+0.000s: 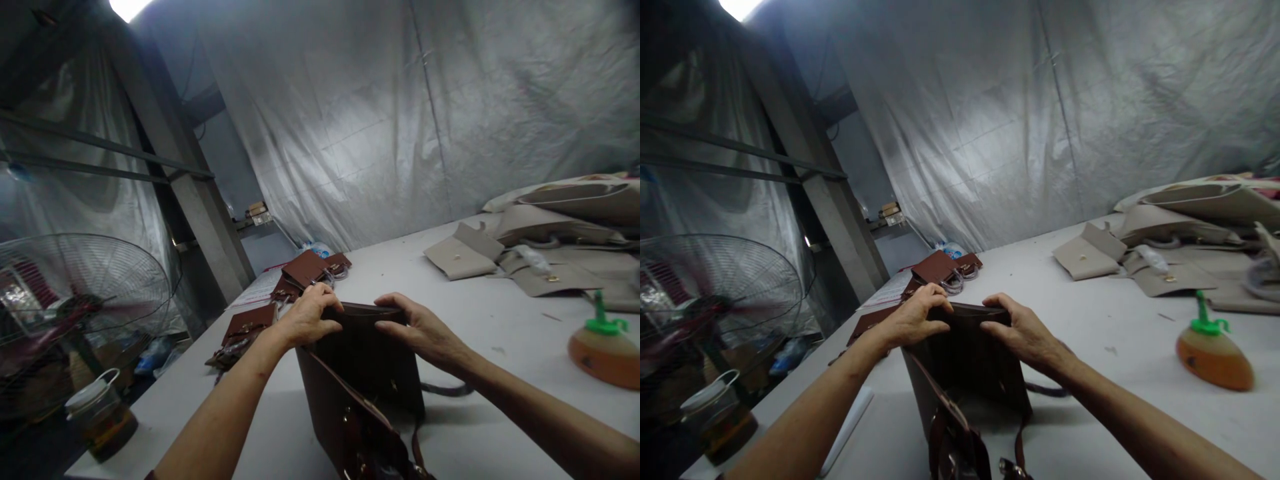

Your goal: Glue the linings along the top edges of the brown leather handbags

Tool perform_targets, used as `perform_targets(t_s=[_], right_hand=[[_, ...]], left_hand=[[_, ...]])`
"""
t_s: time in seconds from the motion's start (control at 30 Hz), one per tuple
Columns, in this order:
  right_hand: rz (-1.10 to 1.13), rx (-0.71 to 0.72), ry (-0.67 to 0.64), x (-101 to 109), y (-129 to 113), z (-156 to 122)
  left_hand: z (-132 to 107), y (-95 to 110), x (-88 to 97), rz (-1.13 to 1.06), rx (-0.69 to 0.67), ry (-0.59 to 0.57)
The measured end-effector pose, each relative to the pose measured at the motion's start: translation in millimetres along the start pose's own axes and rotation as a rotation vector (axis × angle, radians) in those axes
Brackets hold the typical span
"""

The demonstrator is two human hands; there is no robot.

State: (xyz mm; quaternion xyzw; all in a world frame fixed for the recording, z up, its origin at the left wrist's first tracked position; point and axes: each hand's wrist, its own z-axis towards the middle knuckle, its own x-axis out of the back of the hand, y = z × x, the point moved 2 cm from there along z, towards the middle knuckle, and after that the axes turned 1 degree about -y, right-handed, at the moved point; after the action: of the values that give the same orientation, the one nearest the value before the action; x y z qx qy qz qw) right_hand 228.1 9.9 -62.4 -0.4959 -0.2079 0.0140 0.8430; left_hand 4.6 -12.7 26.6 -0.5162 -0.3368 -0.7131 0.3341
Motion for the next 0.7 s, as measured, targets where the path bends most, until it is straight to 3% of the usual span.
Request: perform_targets(t_s=[0.3,0.7], right_hand=[[0.138,-0.059,0.067,-1.2,4.5,5.8],[0.033,-0.096,0.093,-5.8,-2.0,12.1]], left_hand=[[0.9,-6.5,3.4,-0.086,0.051,0.049],[0.9,-6.3,-2.8,0.144,0.266,0.101]])
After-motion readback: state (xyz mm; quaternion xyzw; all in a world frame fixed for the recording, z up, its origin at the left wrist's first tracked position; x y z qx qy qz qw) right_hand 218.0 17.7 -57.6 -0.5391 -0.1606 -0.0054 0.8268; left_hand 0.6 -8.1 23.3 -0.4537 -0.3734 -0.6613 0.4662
